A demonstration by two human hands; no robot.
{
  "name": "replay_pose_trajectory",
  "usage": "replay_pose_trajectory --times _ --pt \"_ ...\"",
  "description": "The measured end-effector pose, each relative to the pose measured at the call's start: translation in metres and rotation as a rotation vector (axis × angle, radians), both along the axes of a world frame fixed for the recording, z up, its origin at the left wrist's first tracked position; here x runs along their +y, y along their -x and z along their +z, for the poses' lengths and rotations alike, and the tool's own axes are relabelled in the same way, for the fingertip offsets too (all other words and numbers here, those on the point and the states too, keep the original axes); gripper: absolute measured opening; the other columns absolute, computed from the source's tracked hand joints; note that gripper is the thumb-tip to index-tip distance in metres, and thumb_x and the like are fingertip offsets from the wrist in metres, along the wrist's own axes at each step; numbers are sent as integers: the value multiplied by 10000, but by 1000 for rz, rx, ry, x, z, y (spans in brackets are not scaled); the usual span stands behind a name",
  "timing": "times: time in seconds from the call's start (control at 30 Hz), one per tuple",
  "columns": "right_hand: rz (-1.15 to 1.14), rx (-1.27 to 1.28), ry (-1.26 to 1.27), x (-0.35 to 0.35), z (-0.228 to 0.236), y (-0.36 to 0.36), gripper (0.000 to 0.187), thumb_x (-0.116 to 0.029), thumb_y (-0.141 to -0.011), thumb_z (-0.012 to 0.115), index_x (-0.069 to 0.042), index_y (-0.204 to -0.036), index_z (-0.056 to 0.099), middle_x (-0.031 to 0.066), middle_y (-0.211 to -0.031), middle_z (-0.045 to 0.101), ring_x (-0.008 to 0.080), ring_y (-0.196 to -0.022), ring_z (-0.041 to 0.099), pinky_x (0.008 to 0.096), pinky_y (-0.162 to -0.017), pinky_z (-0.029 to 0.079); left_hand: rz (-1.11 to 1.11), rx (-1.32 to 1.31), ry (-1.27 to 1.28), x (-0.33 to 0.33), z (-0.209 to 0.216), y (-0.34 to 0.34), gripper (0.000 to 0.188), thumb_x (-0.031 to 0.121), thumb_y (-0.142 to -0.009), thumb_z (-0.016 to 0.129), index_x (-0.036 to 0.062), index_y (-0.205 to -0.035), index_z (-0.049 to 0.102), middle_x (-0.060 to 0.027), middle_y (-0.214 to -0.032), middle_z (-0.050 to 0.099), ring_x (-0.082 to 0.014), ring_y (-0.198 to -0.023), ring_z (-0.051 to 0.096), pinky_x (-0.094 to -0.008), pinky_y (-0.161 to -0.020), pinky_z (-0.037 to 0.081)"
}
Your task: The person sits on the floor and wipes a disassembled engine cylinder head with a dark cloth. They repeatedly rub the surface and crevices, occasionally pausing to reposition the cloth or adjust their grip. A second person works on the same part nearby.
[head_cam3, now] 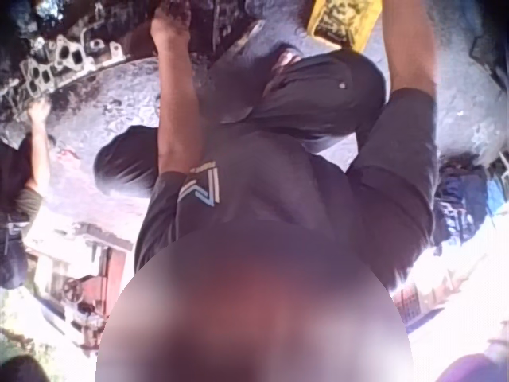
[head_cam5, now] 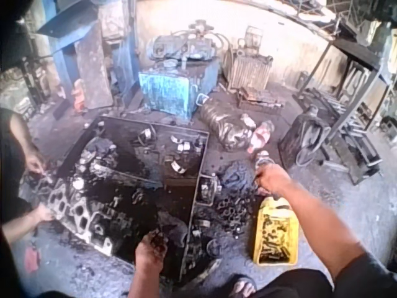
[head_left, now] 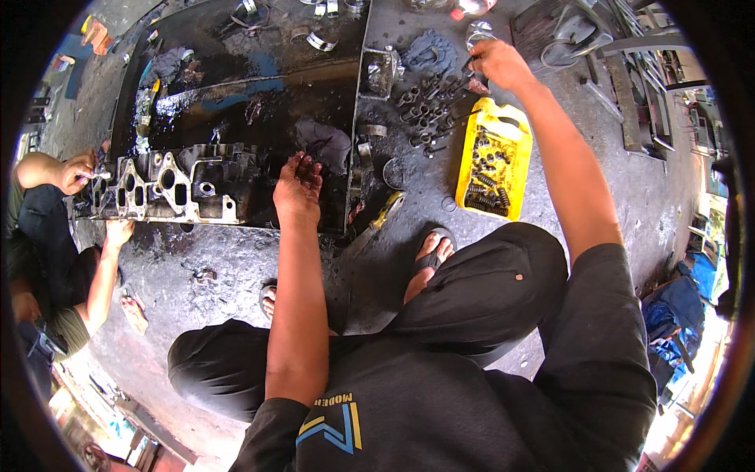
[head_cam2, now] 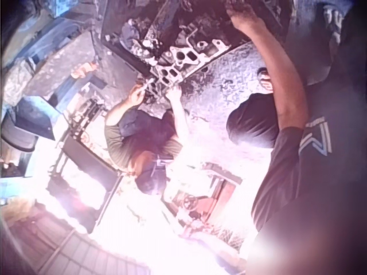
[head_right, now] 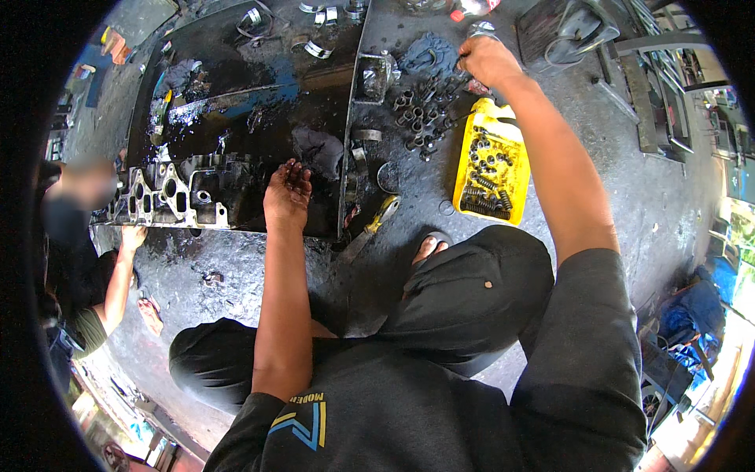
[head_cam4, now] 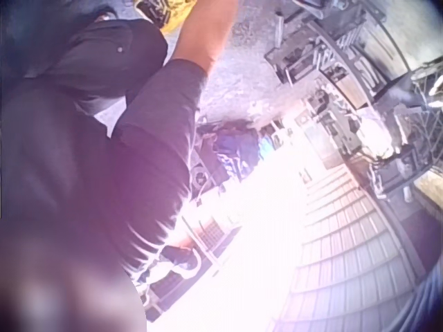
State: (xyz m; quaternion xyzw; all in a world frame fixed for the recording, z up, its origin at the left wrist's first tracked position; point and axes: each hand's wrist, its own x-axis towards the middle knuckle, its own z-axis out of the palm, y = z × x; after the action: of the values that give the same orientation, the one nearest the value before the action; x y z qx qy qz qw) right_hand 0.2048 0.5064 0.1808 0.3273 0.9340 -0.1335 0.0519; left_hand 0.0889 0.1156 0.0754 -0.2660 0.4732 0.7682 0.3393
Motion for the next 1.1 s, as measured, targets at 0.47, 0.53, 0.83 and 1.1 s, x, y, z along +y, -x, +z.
replay_pose_trajectory --times 0.47,0.53,0.83,1.1 --pt "-52 -228 -2 -7 -62 5 380 -289 -826 655 -137 -1173 630 141 -1234 600 312 -1187 541 418 -981 449 -140 50 161 -2 -11 -18 210 246 -913 573 73 -1025 617 -31 -894 633 -204 -813 620 -303 -664 464" --pt "-54 -205 23 -5 -62 6 371 -294 -826 652 -131 -1159 640 132 -1238 599 311 -1175 550 409 -979 451 -153 47 188 -3 -15 -20 212 238 -916 569 71 -1036 617 -30 -897 636 -192 -785 619 -295 -643 459" --pt "-198 230 42 -13 -30 -108 254 -267 -861 604 -67 -997 684 156 -846 681 307 -819 671 389 -775 516 -221 57 296 -7 -39 -27 227 208 -914 569 46 -1065 618 -34 -900 638 -166 -723 625 -265 -581 459" --pt "-45 5 188 -108 -108 -213 514 -198 -723 715 -93 -1201 558 171 -1209 565 357 -1143 522 456 -952 454 -298 64 340 0 -38 -33 223 220 -919 569 57 -1062 617 -33 -907 639 -161 -734 628 -257 -591 462"
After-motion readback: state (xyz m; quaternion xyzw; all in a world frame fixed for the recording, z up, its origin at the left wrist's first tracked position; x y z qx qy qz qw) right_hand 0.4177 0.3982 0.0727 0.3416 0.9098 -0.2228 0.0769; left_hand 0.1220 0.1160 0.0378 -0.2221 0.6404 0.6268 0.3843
